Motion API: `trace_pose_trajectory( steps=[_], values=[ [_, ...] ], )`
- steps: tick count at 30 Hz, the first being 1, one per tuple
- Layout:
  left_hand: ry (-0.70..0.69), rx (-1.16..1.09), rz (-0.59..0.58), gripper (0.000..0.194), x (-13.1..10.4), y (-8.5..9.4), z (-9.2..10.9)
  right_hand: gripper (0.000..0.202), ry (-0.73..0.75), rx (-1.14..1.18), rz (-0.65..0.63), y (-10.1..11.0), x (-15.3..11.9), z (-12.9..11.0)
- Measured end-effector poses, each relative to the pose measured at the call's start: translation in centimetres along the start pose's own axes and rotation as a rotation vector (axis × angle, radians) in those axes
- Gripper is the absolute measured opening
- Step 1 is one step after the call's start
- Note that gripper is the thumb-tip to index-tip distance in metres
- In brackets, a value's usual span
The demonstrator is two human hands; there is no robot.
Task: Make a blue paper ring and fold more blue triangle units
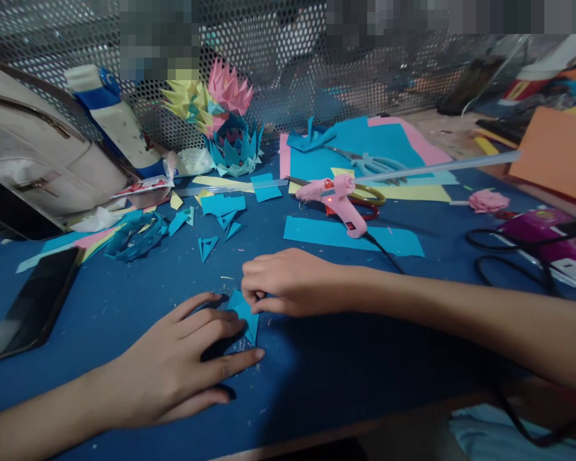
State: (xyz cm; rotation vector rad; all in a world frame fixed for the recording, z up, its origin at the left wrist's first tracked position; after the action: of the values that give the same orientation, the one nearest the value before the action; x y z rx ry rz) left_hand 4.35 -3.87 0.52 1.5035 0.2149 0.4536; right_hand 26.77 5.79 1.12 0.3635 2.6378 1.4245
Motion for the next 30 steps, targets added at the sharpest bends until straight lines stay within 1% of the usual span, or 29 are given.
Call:
trace_pose_trajectory(
  steps=[8,16,22,30],
  values=[
    [0.002,0.024,0.008,0.056,0.01,-0.11,0.14,0.012,0.009,-0.011,0.015,0.0,-0.05,-0.16],
    [0.0,0.031,-0.012,0.057,0.06,-0.2,0.06,0.014,0.022,-0.02,0.02,-0.04,-0.04,-0.07],
    [-0.01,0.047,0.012,0.057,0.21,-0.09,0.19,0.015,0.038,-0.033,0.026,-0.06,-0.11,-0.02],
    [-0.012,0.052,0.009,0.057,0.34,-0.1,0.11,0.021,0.085,-0.05,0.056,-0.23,-0.07,0.15]
  ],
)
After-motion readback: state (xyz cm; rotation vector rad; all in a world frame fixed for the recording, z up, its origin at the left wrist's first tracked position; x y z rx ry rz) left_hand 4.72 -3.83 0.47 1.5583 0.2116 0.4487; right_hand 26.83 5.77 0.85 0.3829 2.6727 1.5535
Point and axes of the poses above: each hand's wrist, its own x-axis towards the middle knuckle, its own y-axis out of the back of the hand, z = x × y, the point moved 1 cm from there along x, towards the middle knuckle, and after that the axes turned 6 degrees about x, right-handed, at the moved point
